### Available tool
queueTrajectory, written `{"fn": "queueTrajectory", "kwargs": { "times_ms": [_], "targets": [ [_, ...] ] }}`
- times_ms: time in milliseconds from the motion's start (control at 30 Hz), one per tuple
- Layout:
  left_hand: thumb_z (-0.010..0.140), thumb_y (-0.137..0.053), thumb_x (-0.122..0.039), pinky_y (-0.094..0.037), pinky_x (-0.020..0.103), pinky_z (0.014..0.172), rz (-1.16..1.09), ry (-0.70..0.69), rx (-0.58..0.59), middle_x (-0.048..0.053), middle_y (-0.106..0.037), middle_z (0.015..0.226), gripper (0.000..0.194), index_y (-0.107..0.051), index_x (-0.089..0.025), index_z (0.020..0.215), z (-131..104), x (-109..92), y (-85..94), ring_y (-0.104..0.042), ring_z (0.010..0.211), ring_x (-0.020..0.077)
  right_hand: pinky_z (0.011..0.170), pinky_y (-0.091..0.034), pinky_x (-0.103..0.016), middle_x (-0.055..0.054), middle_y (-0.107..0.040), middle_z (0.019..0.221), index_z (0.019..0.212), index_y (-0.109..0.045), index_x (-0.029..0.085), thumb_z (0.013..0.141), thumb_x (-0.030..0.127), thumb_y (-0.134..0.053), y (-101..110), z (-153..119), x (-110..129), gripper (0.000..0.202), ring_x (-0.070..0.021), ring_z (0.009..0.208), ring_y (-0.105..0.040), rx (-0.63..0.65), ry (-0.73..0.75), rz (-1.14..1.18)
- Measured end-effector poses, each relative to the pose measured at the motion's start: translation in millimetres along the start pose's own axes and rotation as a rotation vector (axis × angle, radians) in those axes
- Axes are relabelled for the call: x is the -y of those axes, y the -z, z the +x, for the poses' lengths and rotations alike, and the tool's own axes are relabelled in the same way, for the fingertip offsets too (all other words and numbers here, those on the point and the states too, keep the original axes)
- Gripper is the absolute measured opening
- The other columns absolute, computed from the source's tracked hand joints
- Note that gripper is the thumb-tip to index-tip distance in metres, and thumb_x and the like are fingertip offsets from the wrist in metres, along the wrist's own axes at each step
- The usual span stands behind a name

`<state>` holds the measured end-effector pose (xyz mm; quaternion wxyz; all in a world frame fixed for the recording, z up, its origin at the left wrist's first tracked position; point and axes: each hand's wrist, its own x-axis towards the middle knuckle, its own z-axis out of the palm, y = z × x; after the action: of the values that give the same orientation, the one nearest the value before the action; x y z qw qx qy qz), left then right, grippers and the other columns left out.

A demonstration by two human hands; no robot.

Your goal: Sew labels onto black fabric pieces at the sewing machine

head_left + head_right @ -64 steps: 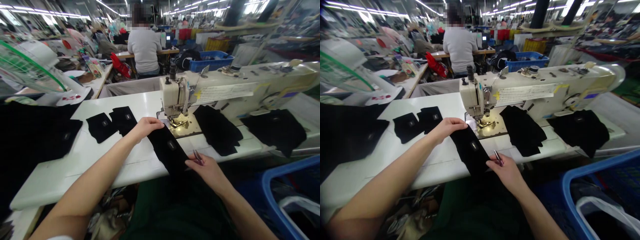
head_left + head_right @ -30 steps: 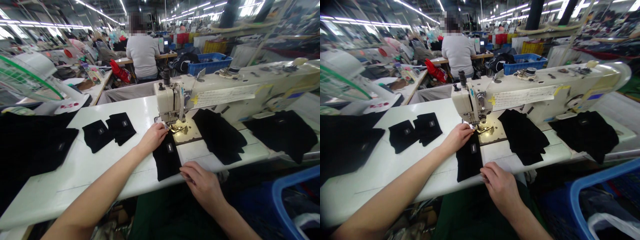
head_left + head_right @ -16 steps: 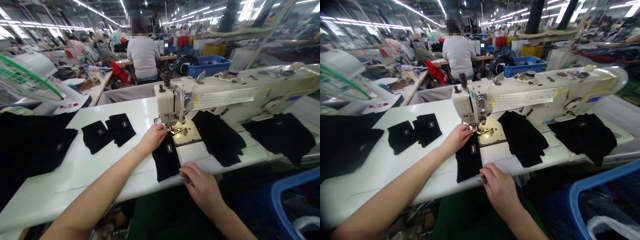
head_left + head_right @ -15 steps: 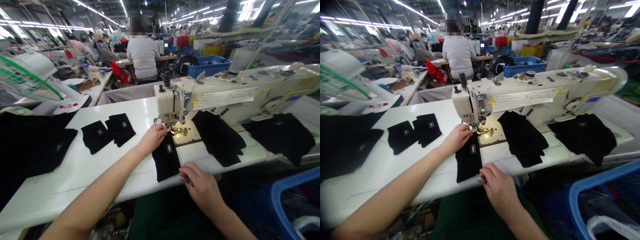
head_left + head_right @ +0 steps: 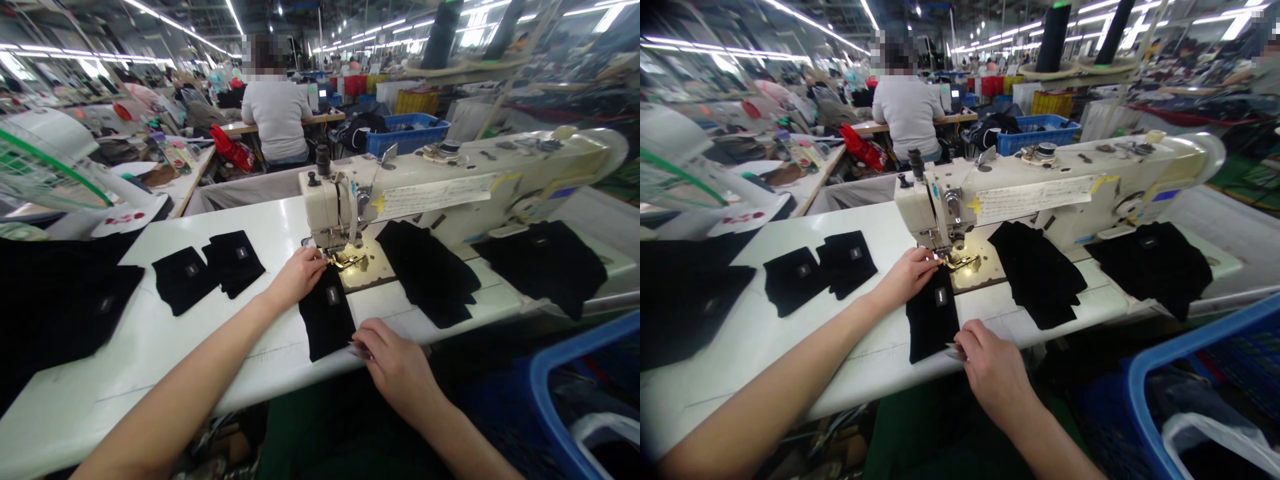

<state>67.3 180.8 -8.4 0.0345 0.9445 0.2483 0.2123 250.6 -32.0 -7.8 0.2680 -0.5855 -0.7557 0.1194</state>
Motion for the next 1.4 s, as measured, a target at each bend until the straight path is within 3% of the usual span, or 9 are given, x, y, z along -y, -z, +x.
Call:
{"fn": "queueTrajectory", "kwargs": {
  "times_ms": [133, 267, 367, 467, 600, 1067, 1400],
  "targets": [
    [0.097, -0.048, -0.014, -0.054, 0.043, 0.089, 0.051, 0.058, 0.049, 0.014, -0.063, 0.108, 0.027, -0.068, -0.012, 0.116, -6, -17, 8.5, -0.057, 0.096, 0.0251, 0.057, -0.04, -0.027, -0.005, -0.066, 0.099, 0.106, -0.066, 0.019, 0.079, 0.0, -0.051, 0, -5, 0, 0.037, -0.0169, 0.076, -0.065, -0.011, 0.024, -0.04],
    [0.097, -0.051, -0.019, -0.055, 0.041, 0.086, -0.062, 0.019, 0.047, 0.013, -0.064, 0.11, 0.022, -0.07, -0.014, 0.105, -28, -72, 28.8, -0.059, 0.098, 0.0243, 0.053, -0.037, -0.031, -0.003, -0.065, 0.083, 0.121, -0.066, 0.017, 0.087, 0.007, -0.052, -1, -14, -4, 0.038, -0.0179, 0.062, -0.062, 0.003, 0.083, -0.111],
    [0.097, -0.051, -0.023, -0.057, 0.036, 0.08, -0.201, -0.104, 0.178, 0.01, -0.066, 0.101, 0.02, -0.069, -0.016, 0.101, -50, -112, 41.7, -0.061, 0.094, 0.022, 0.054, -0.038, -0.032, -0.002, -0.066, 0.077, 0.126, -0.064, 0.015, 0.088, 0.008, -0.052, 0, -17, -8, 0.04, -0.0191, 0.06, -0.063, 0.031, 0.121, -0.11],
    [0.098, -0.048, -0.021, -0.058, 0.038, 0.082, -0.176, -0.134, 0.231, 0.012, -0.067, 0.104, 0.023, -0.066, -0.013, 0.11, -65, -128, 44.6, -0.061, 0.101, 0.0251, 0.057, -0.04, -0.032, -0.002, -0.069, 0.078, 0.127, -0.065, 0.015, 0.086, 0.007, -0.054, 2, -16, -11, 0.043, -0.02, 0.063, -0.065, 0.057, 0.124, -0.1],
    [0.098, -0.048, -0.021, -0.058, 0.04, 0.086, -0.18, -0.121, 0.222, 0.013, -0.066, 0.11, 0.025, -0.063, -0.014, 0.116, -67, -122, 40.3, -0.06, 0.106, 0.0265, 0.06, -0.043, -0.031, -0.002, -0.071, 0.081, 0.124, -0.067, 0.018, 0.086, 0.007, -0.056, 4, -8, -11, 0.041, -0.0203, 0.067, -0.067, 0.085, 0.101, -0.101],
    [0.097, -0.052, -0.023, -0.057, 0.04, 0.091, -0.169, -0.11, 0.156, 0.012, -0.066, 0.112, 0.025, -0.065, -0.015, 0.116, -44, -82, 31.7, -0.06, 0.109, 0.0256, 0.077, -0.051, -0.031, -0.005, -0.077, 0.108, 0.126, -0.068, 0.024, 0.092, 0.017, -0.053, 8, 50, -16, 0.037, -0.0228, 0.091, -0.072, 0.224, -0.067, -0.174],
    [0.097, -0.052, -0.024, -0.057, 0.04, 0.09, -0.166, -0.096, 0.123, 0.011, -0.067, 0.111, 0.025, -0.07, -0.016, 0.113, -27, -51, 27.8, -0.061, 0.106, 0.0239, 0.08, -0.05, -0.03, -0.005, -0.077, 0.111, 0.125, -0.067, 0.026, 0.097, 0.02, -0.049, 10, 83, -18, 0.035, -0.0215, 0.094, -0.073, 0.187, -0.074, -0.212]
  ]
}}
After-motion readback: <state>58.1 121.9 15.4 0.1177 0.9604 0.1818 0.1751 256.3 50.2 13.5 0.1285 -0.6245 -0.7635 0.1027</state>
